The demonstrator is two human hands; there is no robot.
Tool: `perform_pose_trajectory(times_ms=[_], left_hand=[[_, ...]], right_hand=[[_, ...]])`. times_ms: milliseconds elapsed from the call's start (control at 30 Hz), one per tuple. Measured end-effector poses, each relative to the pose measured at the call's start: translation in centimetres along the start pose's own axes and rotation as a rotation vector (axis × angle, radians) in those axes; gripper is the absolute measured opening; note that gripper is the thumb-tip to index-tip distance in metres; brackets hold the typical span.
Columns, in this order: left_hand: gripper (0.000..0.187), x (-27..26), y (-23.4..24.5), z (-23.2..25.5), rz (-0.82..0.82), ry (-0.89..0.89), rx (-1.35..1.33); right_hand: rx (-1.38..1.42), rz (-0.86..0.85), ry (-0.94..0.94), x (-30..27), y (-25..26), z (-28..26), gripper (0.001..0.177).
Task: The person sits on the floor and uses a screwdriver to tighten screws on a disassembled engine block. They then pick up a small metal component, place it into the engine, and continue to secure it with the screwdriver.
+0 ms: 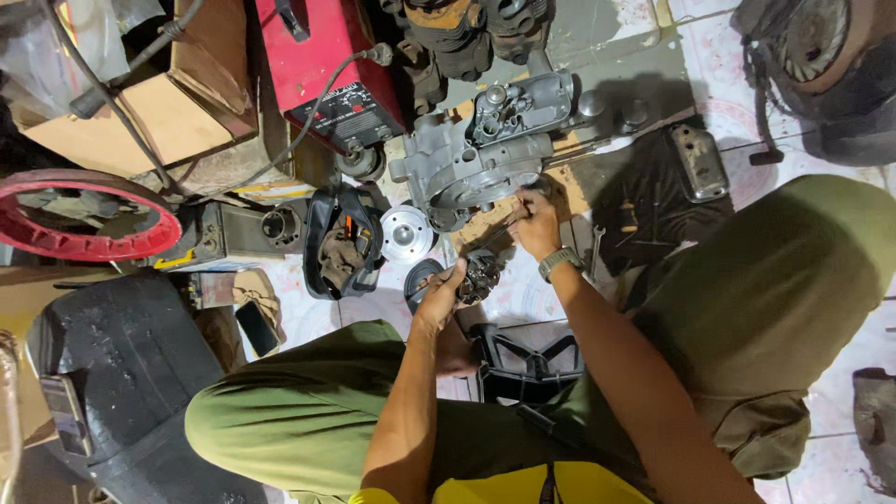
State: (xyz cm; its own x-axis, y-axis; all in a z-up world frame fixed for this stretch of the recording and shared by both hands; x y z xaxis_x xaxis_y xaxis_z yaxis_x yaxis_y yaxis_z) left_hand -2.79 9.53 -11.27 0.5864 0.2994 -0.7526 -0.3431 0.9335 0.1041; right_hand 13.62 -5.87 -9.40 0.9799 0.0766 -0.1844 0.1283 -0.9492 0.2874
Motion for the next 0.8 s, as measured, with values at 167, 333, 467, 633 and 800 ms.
perform_pose_trajectory(times_ms=[167, 333, 467, 633, 800], left_hand=[[0.075, -0.2, 1.9, 0.3, 0.039, -0.025, 0.072], [0.071, -1.9, 1.3, 2.5, 0.007, -0.05, 0.053], [0.073, -2.7, 1.6, 3.3, 0.024, -0.053, 0.023], [0.075, -3.9, 2.0, 4.7, 0.008, -0.03, 0.0], [0.075, -4.3, 2.7, 4.9, -0.013, -0.035, -0.044]], right_hand=[[0.123, -0.033, -0.132, 1.7, -0.8, 1.2, 0.032], [0.157, -0.048, -0.183, 2.3, -1.5, 2.1, 0.03], [0.107, -0.088, -0.142, 1.6, -2.2, 1.2, 0.03], [0.137, -0.201, -0.195, 1.6, -2.7, 1.0, 0.031], [0.244, -0.296, -0.238, 1.4, -3.8, -0.4, 0.031]])
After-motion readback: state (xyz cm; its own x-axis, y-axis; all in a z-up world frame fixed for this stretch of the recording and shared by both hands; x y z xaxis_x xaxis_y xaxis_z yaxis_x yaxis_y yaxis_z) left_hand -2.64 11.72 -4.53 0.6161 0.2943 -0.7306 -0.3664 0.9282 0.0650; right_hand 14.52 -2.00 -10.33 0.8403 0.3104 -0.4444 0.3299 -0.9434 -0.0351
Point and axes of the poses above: each hand's wrist, its own x-axis towards the middle knuckle, its own y-axis out of the back of the hand, z = x × y, the point moved 8 cm from there along x, towards the middle knuckle, and after that the axes turned 2 degrees about -y, right-handed, at the moved point
